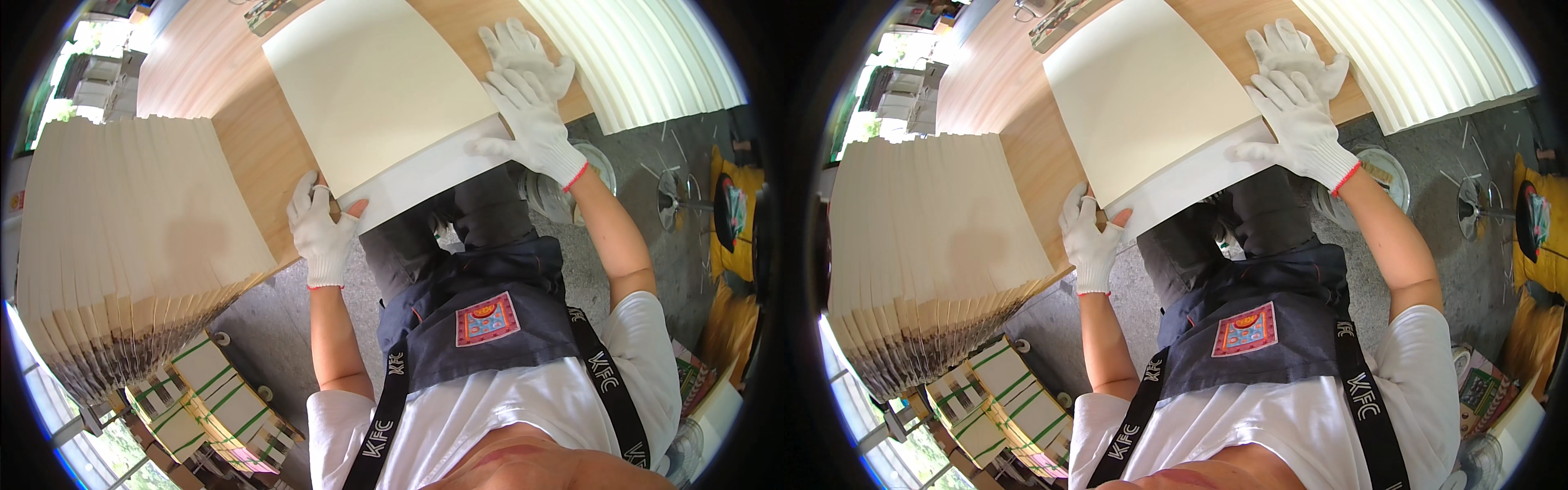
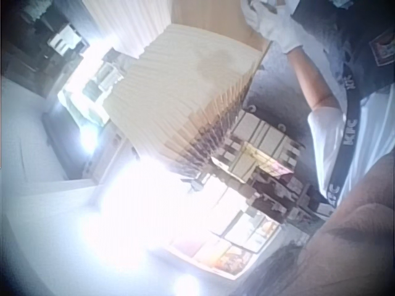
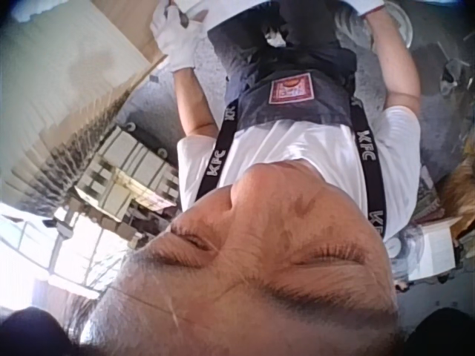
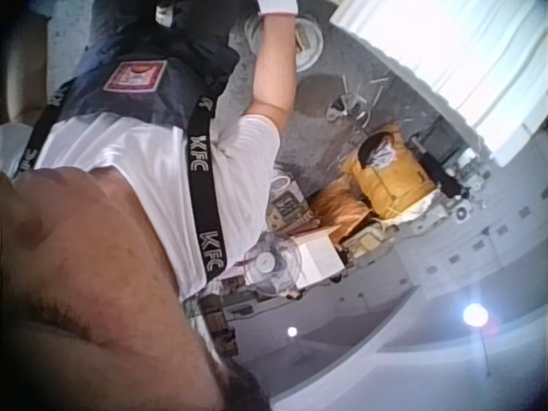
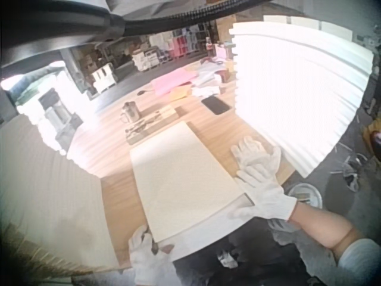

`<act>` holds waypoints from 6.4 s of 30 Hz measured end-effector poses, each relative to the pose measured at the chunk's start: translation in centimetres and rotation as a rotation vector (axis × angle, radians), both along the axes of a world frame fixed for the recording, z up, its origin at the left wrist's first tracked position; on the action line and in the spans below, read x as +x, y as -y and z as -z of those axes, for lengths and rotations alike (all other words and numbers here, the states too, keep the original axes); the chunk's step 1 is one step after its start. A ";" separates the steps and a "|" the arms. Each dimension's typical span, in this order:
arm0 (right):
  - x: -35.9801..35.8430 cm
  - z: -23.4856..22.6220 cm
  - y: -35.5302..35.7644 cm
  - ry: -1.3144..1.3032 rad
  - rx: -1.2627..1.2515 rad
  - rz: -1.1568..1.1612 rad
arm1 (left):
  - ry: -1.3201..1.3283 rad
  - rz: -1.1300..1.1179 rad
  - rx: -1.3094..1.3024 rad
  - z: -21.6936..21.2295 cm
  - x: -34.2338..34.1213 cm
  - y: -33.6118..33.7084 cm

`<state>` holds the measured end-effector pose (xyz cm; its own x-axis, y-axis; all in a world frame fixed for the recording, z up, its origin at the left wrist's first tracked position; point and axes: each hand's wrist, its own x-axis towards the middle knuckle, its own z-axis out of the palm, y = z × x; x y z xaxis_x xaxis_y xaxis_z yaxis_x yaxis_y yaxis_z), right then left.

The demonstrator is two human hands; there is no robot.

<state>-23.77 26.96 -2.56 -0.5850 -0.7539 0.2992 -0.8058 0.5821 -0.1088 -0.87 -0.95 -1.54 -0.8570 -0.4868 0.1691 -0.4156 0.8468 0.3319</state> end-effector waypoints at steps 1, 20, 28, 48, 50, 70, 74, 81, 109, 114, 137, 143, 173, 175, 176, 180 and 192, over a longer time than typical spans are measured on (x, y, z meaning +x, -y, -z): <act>0.1 0.0 0.3 0.011 0.016 0.016 | 0.006 -0.012 -0.002 -0.1 0.3 0.2; 0.3 -0.4 0.3 0.020 0.058 0.035 | 0.081 -0.002 -0.045 -0.3 0.0 0.4; 0.0 0.0 0.3 -0.014 0.060 0.033 | 0.071 0.004 -0.046 -0.4 -0.1 0.6; 0.4 -0.8 0.4 0.057 0.088 0.063 | 0.069 0.047 -0.122 -0.4 -0.1 0.8; 0.3 -0.5 0.2 0.054 0.081 0.067 | -0.052 0.086 -0.091 -1.2 -0.5 0.3; -2.7 -3.2 3.4 0.312 -0.097 -0.336 | 0.164 0.401 -0.347 -4.9 -3.1 -4.0; -3.3 -6.9 6.0 0.426 0.255 -0.214 | 0.253 0.392 -0.263 -5.7 -4.4 -2.4; -5.2 -7.6 6.9 0.618 0.350 -0.285 | 0.139 0.275 0.223 -4.2 -7.2 2.1; -4.8 -2.3 5.9 0.601 -0.050 -0.135 | 0.766 1.061 -0.213 -8.1 -17.8 2.0; -4.9 -1.5 3.7 -0.198 -0.327 -0.019 | 0.846 1.109 -0.299 -8.9 -18.9 0.4; 9.4 0.8 19.2 -0.217 -0.019 -0.674 | 0.911 0.627 0.307 -9.7 -19.5 -0.8; 6.0 0.7 16.0 -0.145 -0.246 -0.778 | 0.684 1.008 0.121 -3.3 -21.0 3.3; -1.2 -4.4 2.5 -0.244 -0.014 -0.195 | 0.833 0.867 -0.606 -9.9 -16.8 -4.2; -2.5 -1.4 4.3 0.101 0.031 -0.403 | 0.538 0.795 -0.637 -6.3 -14.4 -4.1; -3.2 -0.8 4.1 0.206 0.010 -0.427 | 0.508 0.690 -0.663 -5.0 -13.5 -4.9; -7.0 1.1 1.3 0.151 0.083 -0.389 | -0.058 0.590 0.207 -4.5 -6.3 -7.6; -6.3 -2.0 1.0 0.465 -0.159 -0.655 | -1.146 -0.461 3.059 2.4 -0.7 -3.9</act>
<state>-30.03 25.94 -0.60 -0.1313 -0.9548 0.2667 -0.8293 -0.0416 -0.5573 -1.54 2.96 -3.90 -0.9062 -0.1249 -0.4039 0.3283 -0.8098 -0.4862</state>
